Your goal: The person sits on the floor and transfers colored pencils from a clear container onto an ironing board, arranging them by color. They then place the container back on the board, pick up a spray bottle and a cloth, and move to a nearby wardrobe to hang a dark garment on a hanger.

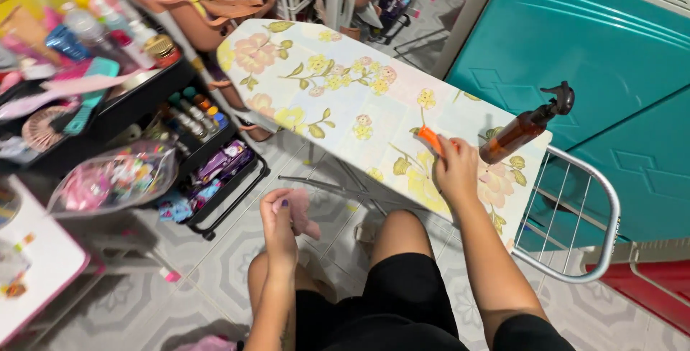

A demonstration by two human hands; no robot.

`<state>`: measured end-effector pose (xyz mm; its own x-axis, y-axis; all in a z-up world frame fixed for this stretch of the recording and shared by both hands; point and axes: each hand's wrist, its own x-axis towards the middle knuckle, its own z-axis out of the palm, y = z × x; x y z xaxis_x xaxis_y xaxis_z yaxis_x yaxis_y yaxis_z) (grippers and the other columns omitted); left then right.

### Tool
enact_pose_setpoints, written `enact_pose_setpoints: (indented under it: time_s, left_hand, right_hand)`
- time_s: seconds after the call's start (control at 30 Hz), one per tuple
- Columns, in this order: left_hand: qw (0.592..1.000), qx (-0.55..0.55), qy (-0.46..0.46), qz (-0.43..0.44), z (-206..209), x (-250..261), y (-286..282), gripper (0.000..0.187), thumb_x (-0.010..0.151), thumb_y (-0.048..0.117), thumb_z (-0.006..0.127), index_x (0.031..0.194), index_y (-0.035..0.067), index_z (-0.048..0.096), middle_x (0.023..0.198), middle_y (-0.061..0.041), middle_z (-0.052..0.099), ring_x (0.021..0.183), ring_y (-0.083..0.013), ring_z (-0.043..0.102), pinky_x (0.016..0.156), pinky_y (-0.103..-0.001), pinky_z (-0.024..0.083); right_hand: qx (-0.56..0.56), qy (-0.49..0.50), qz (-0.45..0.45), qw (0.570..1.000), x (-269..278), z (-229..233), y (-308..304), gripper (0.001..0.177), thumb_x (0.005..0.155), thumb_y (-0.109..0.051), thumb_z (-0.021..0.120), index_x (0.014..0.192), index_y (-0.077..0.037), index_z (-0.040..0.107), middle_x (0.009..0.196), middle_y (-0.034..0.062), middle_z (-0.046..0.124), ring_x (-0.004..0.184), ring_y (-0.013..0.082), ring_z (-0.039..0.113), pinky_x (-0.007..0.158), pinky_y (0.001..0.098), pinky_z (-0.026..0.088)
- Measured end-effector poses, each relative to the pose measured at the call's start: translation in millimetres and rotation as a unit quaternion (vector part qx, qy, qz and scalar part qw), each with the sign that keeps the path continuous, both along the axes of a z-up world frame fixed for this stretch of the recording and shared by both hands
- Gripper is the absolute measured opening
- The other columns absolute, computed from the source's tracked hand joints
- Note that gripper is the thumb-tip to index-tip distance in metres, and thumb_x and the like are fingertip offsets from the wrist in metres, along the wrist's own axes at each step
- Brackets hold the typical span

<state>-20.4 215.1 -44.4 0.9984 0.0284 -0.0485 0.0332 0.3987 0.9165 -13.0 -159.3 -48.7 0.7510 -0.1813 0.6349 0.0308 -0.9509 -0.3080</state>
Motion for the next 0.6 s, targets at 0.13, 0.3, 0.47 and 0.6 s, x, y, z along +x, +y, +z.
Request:
enact_pose_setpoints:
  time_s: [0.13,0.3,0.47,0.6]
  left_hand:
    - [0.997,-0.044,-0.042,-0.048,-5.6,46.1,-43.2,0.035,0.098,0.004,0.043,0.132,0.003,0.046,0.116,-0.014,0.059,0.096,-0.0191,0.061,0.083,-0.034,0.055]
    - [0.964,-0.220,0.031,-0.147,-22.9,124.9,-133.6,0.038,0.097,0.001,0.046,0.135,0.004,0.045,0.119,-0.015,0.059,0.098,-0.0236,0.057,0.084,-0.040,0.050]
    - [0.953,0.146,-0.044,-0.263,-57.6,172.6,-200.9,0.037,0.099,0.002,0.051,0.135,0.000,0.051,0.132,-0.015,0.059,0.123,-0.0255,0.058,0.107,-0.036,0.045]
    - [0.936,0.167,-0.059,-0.303,-63.5,172.5,-187.8,0.052,0.101,0.009,0.054,0.149,-0.003,0.038,0.147,-0.024,0.048,0.135,-0.0343,0.049,0.113,-0.039,0.041]
  right_hand:
    - [0.023,0.043,-0.043,0.998,3.7,-13.2,4.7,0.047,0.086,-0.006,0.071,0.132,-0.009,0.067,0.122,0.0140,0.062,0.111,0.0366,0.055,0.098,0.0456,0.046]
    - [-0.014,0.100,-0.049,0.994,6.9,-3.1,9.7,0.054,0.079,-0.019,0.074,0.131,-0.007,0.064,0.123,0.0149,0.061,0.115,0.0370,0.055,0.096,0.0477,0.042]
    - [0.001,0.132,-0.068,0.989,15.4,-1.2,7.0,0.050,0.081,-0.018,0.072,0.129,-0.008,0.063,0.125,0.0137,0.061,0.118,0.0346,0.056,0.098,0.0473,0.042]
    - [0.013,0.127,-0.056,0.990,12.7,-3.5,4.1,0.049,0.080,-0.014,0.070,0.129,-0.008,0.062,0.125,0.0143,0.061,0.117,0.0347,0.056,0.099,0.0478,0.042]
